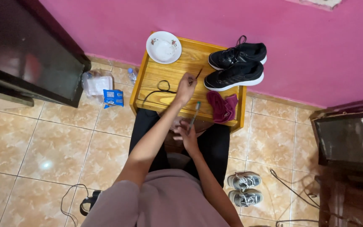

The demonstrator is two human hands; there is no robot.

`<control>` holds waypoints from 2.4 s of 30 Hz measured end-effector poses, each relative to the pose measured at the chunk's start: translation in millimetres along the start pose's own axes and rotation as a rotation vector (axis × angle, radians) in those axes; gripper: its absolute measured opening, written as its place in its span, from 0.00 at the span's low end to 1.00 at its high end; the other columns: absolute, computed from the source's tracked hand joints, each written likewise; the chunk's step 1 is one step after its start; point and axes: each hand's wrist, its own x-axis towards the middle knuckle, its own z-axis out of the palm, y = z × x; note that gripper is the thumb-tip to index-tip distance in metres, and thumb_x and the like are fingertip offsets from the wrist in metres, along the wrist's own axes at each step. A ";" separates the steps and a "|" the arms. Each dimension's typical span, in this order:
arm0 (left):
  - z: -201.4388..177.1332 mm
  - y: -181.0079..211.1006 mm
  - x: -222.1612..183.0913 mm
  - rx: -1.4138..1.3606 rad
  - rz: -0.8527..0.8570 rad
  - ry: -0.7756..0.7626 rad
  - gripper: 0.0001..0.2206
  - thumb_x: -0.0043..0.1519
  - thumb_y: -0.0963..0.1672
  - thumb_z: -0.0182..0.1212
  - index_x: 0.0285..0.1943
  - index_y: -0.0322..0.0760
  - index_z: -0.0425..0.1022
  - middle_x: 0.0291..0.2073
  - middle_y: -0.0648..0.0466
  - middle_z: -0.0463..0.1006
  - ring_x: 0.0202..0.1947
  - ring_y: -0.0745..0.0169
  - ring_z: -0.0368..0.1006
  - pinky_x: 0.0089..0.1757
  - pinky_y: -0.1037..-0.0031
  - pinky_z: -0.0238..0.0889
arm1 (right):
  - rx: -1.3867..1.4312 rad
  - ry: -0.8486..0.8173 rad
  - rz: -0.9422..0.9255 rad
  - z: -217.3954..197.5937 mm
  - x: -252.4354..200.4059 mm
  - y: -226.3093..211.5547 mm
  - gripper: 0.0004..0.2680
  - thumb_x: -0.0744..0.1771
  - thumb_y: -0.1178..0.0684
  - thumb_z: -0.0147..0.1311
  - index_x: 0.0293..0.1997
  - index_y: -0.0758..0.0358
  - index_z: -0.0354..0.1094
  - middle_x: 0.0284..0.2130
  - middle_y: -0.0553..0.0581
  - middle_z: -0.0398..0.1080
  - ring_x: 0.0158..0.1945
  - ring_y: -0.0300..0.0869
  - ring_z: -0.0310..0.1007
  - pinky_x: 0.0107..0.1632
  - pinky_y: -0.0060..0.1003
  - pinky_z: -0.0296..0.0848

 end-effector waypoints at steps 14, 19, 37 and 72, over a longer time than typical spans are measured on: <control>-61.7 147.1 -54.3 -0.953 0.047 0.091 0.05 0.72 0.39 0.44 0.44 0.39 0.65 0.39 0.47 0.77 0.42 0.63 0.74 0.47 0.71 0.68 | 0.679 0.360 -0.114 26.0 101.2 -95.3 0.06 0.64 0.54 0.61 0.40 0.57 0.68 0.39 0.47 0.68 0.43 0.43 0.71 0.50 0.42 0.72; -77.1 88.6 -40.2 -0.970 -0.039 0.168 0.06 0.71 0.43 0.45 0.41 0.43 0.67 0.38 0.50 0.79 0.41 0.64 0.77 0.46 0.73 0.73 | 0.665 0.317 -0.273 -17.9 129.5 -165.5 0.09 0.66 0.55 0.56 0.25 0.51 0.60 0.21 0.55 0.71 0.30 0.45 0.77 0.42 0.36 0.77; -100.6 -45.4 -40.0 -0.603 -0.246 0.304 0.08 0.62 0.37 0.57 0.47 0.41 0.69 0.37 0.54 0.81 0.29 0.71 0.77 0.37 0.77 0.78 | -0.179 0.064 -0.480 -15.9 169.9 -310.0 0.09 0.67 0.67 0.46 0.38 0.55 0.52 0.36 0.60 0.78 0.36 0.45 0.84 0.39 0.38 0.86; -132.4 -27.2 -54.7 0.538 0.229 -0.079 0.09 0.61 0.40 0.64 0.40 0.50 0.67 0.32 0.61 0.72 0.44 0.56 0.72 0.48 0.65 0.62 | -0.744 0.044 0.125 49.3 110.8 -153.9 0.12 0.69 0.49 0.51 0.48 0.69 0.72 0.43 0.68 0.76 0.48 0.58 0.79 0.51 0.54 0.76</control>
